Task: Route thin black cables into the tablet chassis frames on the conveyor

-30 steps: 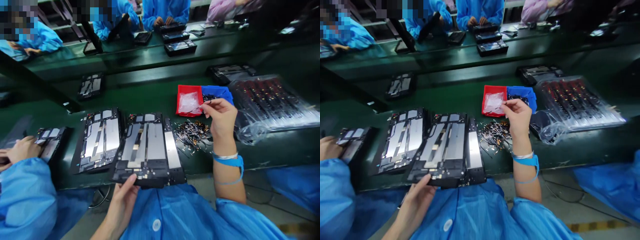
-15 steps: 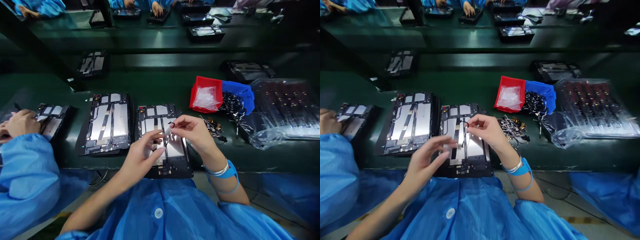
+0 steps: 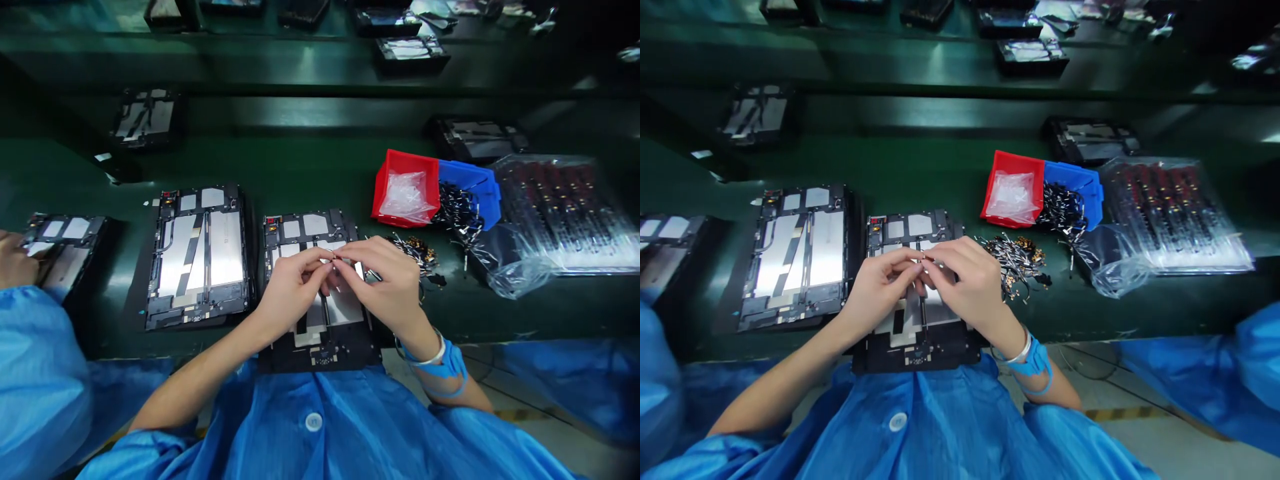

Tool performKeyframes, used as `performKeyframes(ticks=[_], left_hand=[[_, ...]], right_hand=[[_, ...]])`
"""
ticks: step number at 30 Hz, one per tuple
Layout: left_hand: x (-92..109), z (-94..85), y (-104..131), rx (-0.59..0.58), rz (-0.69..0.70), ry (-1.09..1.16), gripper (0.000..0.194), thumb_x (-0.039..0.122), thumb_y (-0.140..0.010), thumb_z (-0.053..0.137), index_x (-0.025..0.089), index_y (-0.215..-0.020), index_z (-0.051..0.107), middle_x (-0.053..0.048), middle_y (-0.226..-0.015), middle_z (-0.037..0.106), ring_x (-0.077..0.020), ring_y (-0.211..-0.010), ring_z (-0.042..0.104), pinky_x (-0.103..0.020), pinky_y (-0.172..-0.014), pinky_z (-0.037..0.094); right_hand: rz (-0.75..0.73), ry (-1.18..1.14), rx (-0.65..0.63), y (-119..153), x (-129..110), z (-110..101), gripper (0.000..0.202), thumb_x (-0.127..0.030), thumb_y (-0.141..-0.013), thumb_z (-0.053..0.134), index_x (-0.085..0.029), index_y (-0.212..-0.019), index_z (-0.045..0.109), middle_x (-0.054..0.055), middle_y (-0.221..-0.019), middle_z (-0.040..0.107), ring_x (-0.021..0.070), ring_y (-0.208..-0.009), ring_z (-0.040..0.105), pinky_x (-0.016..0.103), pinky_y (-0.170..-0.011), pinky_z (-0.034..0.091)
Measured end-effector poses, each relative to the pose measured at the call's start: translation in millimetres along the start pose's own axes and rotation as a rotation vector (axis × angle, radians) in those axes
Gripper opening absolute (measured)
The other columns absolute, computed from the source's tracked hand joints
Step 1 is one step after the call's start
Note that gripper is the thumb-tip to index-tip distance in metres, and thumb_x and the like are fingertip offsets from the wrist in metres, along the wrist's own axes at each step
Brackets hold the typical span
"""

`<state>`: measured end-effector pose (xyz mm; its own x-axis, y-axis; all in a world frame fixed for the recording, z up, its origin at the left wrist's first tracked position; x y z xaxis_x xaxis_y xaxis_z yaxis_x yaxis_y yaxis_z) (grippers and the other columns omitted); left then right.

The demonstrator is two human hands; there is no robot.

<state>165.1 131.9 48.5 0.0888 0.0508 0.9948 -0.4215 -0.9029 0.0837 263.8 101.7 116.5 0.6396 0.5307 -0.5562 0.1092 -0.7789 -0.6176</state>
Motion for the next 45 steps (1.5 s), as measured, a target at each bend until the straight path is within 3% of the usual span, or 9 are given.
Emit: performKeyframes(ticks=[5,10,17,22,31,35,39,42,45], left_hand=[[-13.3,-2.1,-5.0,-0.061,-0.086,0.095,0.022,0.02,-0.088,0.052,0.014,-0.103,0.065,-0.006,-0.078,0.072,-0.0144,-0.065,0.067,-0.02,-0.05,0.048],[-24.6,-8.0,-6.5,-0.053,-0.166,0.289,0.039,0.023,-0.089,0.053,0.01,-0.126,0.051,-0.013,-0.091,0.073,-0.0181,-0.078,0.071,-0.022,-0.057,0.054],[-20.0,-6.0,-2.9,-0.033,-0.088,0.284,0.048,0.018,-0.088,0.054,0.015,-0.135,0.046,-0.008,-0.094,0.072,-0.0145,-0.073,0.067,-0.022,-0.062,0.056],[-15.4,-5.5,3.4,-0.046,-0.016,0.158,0.048,0.012,-0.088,0.047,0.021,-0.135,0.049,-0.004,-0.091,0.071,-0.0132,-0.07,0.066,-0.024,-0.066,0.057],[-21.7,-12.2,13.0,-0.097,-0.155,0.491,0.063,0.019,-0.089,0.052,0.015,-0.145,0.026,-0.015,-0.103,0.071,-0.0206,-0.081,0.073,-0.024,-0.061,0.057],[-20.1,-10.7,15.3,-0.135,-0.153,0.549,0.064,0.021,-0.088,0.056,0.014,-0.145,0.027,-0.014,-0.099,0.072,-0.0209,-0.078,0.073,-0.023,-0.058,0.057],[-11.4,-18.9,24.1,-0.138,-0.108,0.528,0.064,0.023,-0.088,0.057,0.015,-0.146,0.029,-0.012,-0.097,0.072,-0.0218,-0.078,0.073,-0.024,-0.057,0.057],[-2.7,-45.1,43.9,-0.061,-0.005,0.355,0.056,0.026,-0.092,0.056,0.019,-0.144,0.037,-0.011,-0.105,0.071,-0.0228,-0.088,0.072,-0.028,-0.067,0.059],[11.6,-92.9,74.8,0.225,0.257,-0.056,0.04,0.02,-0.094,0.052,0.023,-0.134,0.05,-0.008,-0.114,0.07,-0.0212,-0.099,0.069,-0.033,-0.083,0.058]], right_hand=[[-0.084,0.176,0.049,-12.8,16.8,-16.7,0.015,-0.012,-0.084,0.06,-0.024,-0.079,0.069,0.003,-0.076,0.072,0.0182,-0.069,0.065,0.033,-0.064,0.051],[0.122,0.531,0.206,-24.8,65.0,-53.4,0.021,-0.014,-0.083,0.06,-0.026,-0.095,0.072,0.004,-0.08,0.072,0.0231,-0.073,0.065,0.039,-0.067,0.049],[-0.206,0.227,-0.101,-2.3,-12.3,16.5,0.015,-0.013,-0.085,0.06,-0.024,-0.088,0.07,0.004,-0.083,0.073,0.0186,-0.073,0.063,0.033,-0.064,0.051],[-0.275,0.313,-0.173,3.2,-28.9,32.5,0.017,-0.011,-0.086,0.056,-0.022,-0.082,0.068,0.003,-0.079,0.072,0.0173,-0.07,0.061,0.031,-0.062,0.05],[0.072,0.691,0.127,-22.4,65.8,-49.1,0.026,-0.014,-0.083,0.057,-0.024,-0.102,0.071,0.008,-0.09,0.072,0.0275,-0.081,0.064,0.043,-0.068,0.049],[-0.206,0.476,-0.055,-16.0,20.5,-7.2,0.034,-0.016,-0.084,0.063,-0.028,-0.115,0.066,0.006,-0.096,0.071,0.023,-0.084,0.063,0.038,-0.07,0.051],[-0.433,0.298,-0.205,-4.0,-32.8,34.9,0.025,-0.008,-0.085,0.058,-0.025,-0.099,0.069,0.005,-0.087,0.072,0.0192,-0.079,0.062,0.033,-0.065,0.052],[-0.32,0.162,-0.17,-10.1,-38.2,38.5,0.019,-0.007,-0.084,0.058,-0.023,-0.088,0.069,0.004,-0.081,0.071,0.0176,-0.075,0.062,0.032,-0.065,0.052],[0.034,-0.043,-0.163,-13.1,-16.6,43.5,0.015,-0.009,-0.082,0.062,-0.022,-0.082,0.07,0.001,-0.076,0.071,0.0143,-0.07,0.063,0.029,-0.062,0.051]])
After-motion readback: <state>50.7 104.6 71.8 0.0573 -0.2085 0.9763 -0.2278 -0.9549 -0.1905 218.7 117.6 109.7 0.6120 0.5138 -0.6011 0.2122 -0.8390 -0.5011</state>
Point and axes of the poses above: each hand's wrist, its own y-axis away from the middle knuckle, its own z-axis out of the palm, x = y × z, the point moved 10 cm from there along -y, towards the middle knuckle
